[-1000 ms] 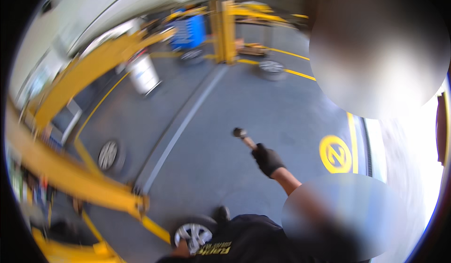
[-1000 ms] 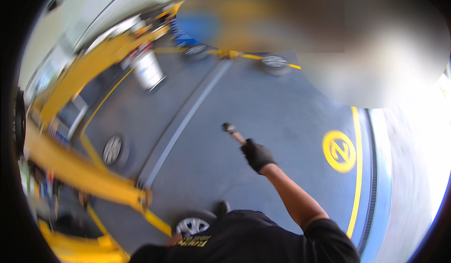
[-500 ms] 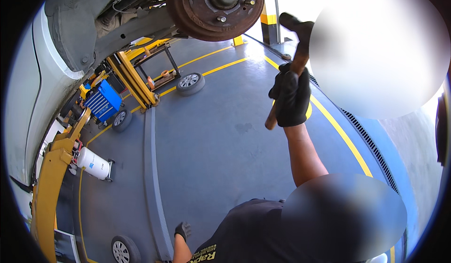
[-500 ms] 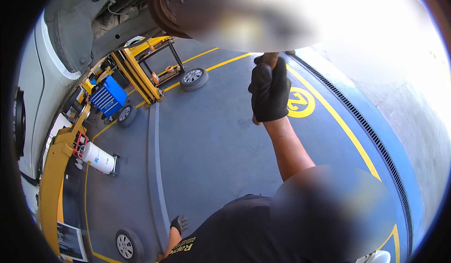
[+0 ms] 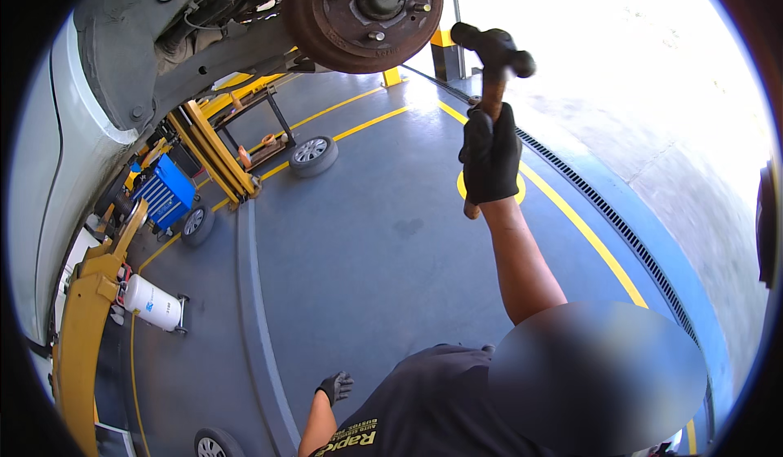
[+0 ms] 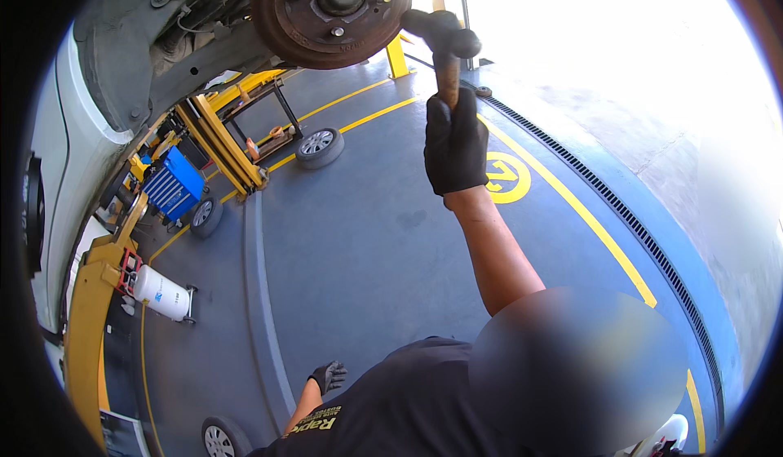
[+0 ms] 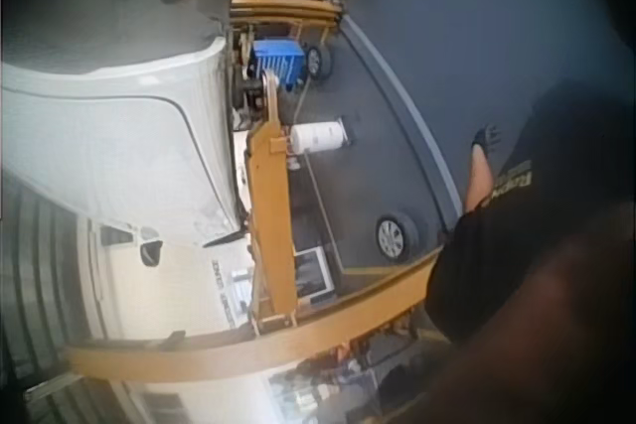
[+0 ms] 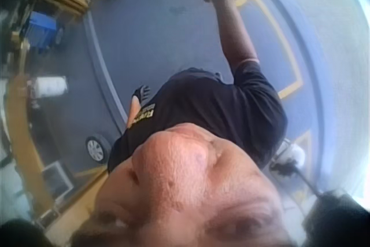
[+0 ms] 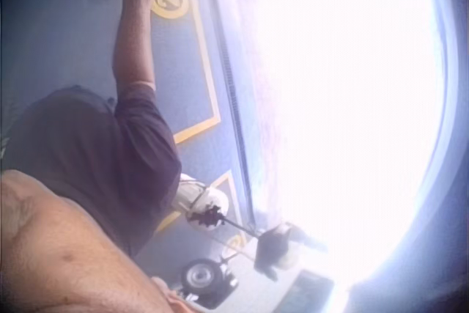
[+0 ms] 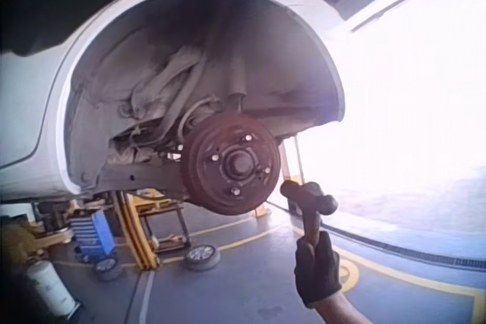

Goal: The person removes two brake rotors from a vehicle's wheel hubs using a hammer and places them on the floor. They then measure the wheel hub with a caliper and place the caliper on a tool cart. The person handles a clipboard at the end.

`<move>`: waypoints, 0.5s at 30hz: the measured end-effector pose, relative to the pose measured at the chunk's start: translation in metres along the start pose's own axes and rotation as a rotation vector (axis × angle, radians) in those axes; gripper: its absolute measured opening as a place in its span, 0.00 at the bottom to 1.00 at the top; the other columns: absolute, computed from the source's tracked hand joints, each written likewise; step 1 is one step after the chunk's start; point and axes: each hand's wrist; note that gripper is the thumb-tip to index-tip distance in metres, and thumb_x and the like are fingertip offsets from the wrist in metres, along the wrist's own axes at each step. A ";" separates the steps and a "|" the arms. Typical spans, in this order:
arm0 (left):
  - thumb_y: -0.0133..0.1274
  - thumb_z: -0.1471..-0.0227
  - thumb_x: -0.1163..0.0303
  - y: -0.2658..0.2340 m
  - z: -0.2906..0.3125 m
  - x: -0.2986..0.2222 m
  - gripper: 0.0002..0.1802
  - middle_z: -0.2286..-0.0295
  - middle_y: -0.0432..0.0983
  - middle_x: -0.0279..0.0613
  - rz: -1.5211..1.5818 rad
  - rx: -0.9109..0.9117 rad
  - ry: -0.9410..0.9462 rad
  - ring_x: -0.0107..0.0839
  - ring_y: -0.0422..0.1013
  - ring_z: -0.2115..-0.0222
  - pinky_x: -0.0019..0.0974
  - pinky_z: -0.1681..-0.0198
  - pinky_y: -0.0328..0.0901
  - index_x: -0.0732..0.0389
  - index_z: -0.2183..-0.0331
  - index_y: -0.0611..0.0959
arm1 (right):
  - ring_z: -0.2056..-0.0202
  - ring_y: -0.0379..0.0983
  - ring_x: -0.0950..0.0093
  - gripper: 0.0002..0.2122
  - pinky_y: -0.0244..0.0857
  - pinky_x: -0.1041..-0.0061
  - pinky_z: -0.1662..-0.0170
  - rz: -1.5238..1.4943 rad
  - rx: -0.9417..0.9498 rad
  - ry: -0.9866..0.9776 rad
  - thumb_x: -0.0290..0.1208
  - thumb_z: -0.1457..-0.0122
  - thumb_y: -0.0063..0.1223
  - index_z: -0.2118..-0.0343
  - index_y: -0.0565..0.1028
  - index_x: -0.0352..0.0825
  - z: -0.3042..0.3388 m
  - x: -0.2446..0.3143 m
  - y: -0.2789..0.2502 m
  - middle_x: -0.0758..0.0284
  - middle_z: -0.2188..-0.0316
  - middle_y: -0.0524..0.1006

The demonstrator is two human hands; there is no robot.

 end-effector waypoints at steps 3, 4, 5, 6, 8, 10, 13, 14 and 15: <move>0.40 0.34 0.42 -0.014 -0.002 0.050 0.31 0.48 0.77 0.32 0.041 0.036 -0.141 0.37 0.72 0.50 0.45 0.51 0.69 0.50 0.39 0.72 | 0.80 0.69 0.75 0.11 0.64 0.72 0.74 0.044 -0.065 0.018 0.39 0.30 0.45 0.58 0.67 0.35 -0.018 0.004 0.016 0.65 0.78 0.72; 0.40 0.34 0.42 -0.018 0.000 0.063 0.32 0.47 0.76 0.32 0.056 0.046 -0.194 0.38 0.72 0.49 0.45 0.49 0.69 0.51 0.39 0.71 | 0.79 0.71 0.67 0.11 0.65 0.66 0.72 0.203 -0.004 -0.031 0.39 0.30 0.45 0.58 0.67 0.34 -0.019 0.001 0.019 0.60 0.77 0.74; 0.39 0.34 0.42 -0.018 0.002 0.071 0.32 0.46 0.75 0.33 0.059 0.010 -0.202 0.38 0.71 0.48 0.46 0.48 0.68 0.51 0.38 0.71 | 0.78 0.73 0.59 0.12 0.66 0.61 0.71 0.339 0.094 -0.052 0.38 0.30 0.46 0.58 0.66 0.33 -0.017 -0.004 0.025 0.54 0.75 0.75; 0.39 0.33 0.42 -0.023 0.008 0.078 0.33 0.45 0.74 0.34 0.056 -0.038 -0.212 0.39 0.70 0.46 0.47 0.46 0.67 0.52 0.37 0.70 | 0.67 0.75 0.43 0.13 0.66 0.51 0.66 0.279 0.123 0.069 0.39 0.31 0.49 0.56 0.65 0.32 -0.010 -0.011 0.025 0.45 0.70 0.78; 0.38 0.33 0.41 -0.021 0.015 0.085 0.35 0.42 0.71 0.36 0.134 -0.140 -0.134 0.41 0.66 0.41 0.49 0.42 0.64 0.53 0.35 0.67 | 0.72 0.75 0.47 0.12 0.65 0.54 0.69 0.128 0.090 0.148 0.38 0.30 0.46 0.58 0.66 0.33 0.020 -0.027 0.026 0.45 0.74 0.76; 0.38 0.33 0.41 -0.014 0.021 0.090 0.36 0.40 0.69 0.36 0.294 -0.190 -0.079 0.40 0.64 0.40 0.49 0.41 0.62 0.52 0.34 0.66 | 0.78 0.65 0.83 0.08 0.64 0.80 0.74 -0.225 0.171 0.211 0.34 0.30 0.44 0.55 0.67 0.36 0.072 -0.039 0.033 0.72 0.75 0.67; 0.37 0.34 0.39 0.005 0.029 0.108 0.36 0.40 0.69 0.36 0.374 -0.143 -0.068 0.39 0.64 0.40 0.45 0.40 0.62 0.52 0.35 0.68 | 0.81 0.66 0.80 0.07 0.61 0.76 0.75 -0.218 0.425 0.429 0.31 0.32 0.47 0.59 0.70 0.33 0.141 -0.036 0.074 0.71 0.80 0.70; 0.36 0.35 0.38 0.016 0.032 0.116 0.37 0.40 0.69 0.36 0.338 -0.142 -0.028 0.39 0.64 0.40 0.45 0.40 0.61 0.51 0.35 0.68 | 0.81 0.66 0.77 0.07 0.61 0.74 0.75 -0.022 0.556 0.393 0.32 0.32 0.48 0.62 0.71 0.34 0.157 -0.026 0.093 0.68 0.81 0.71; 0.36 0.35 0.37 0.024 0.032 0.122 0.38 0.39 0.68 0.37 0.303 -0.135 -0.075 0.39 0.63 0.39 0.46 0.39 0.60 0.51 0.35 0.68 | 0.81 0.67 0.74 0.07 0.62 0.71 0.75 0.111 0.723 0.283 0.32 0.32 0.49 0.63 0.71 0.33 0.167 -0.012 0.110 0.63 0.81 0.71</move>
Point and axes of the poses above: each hand's wrist, its own z-axis away from the middle knuckle, its own y-axis out of the palm, x = y × z
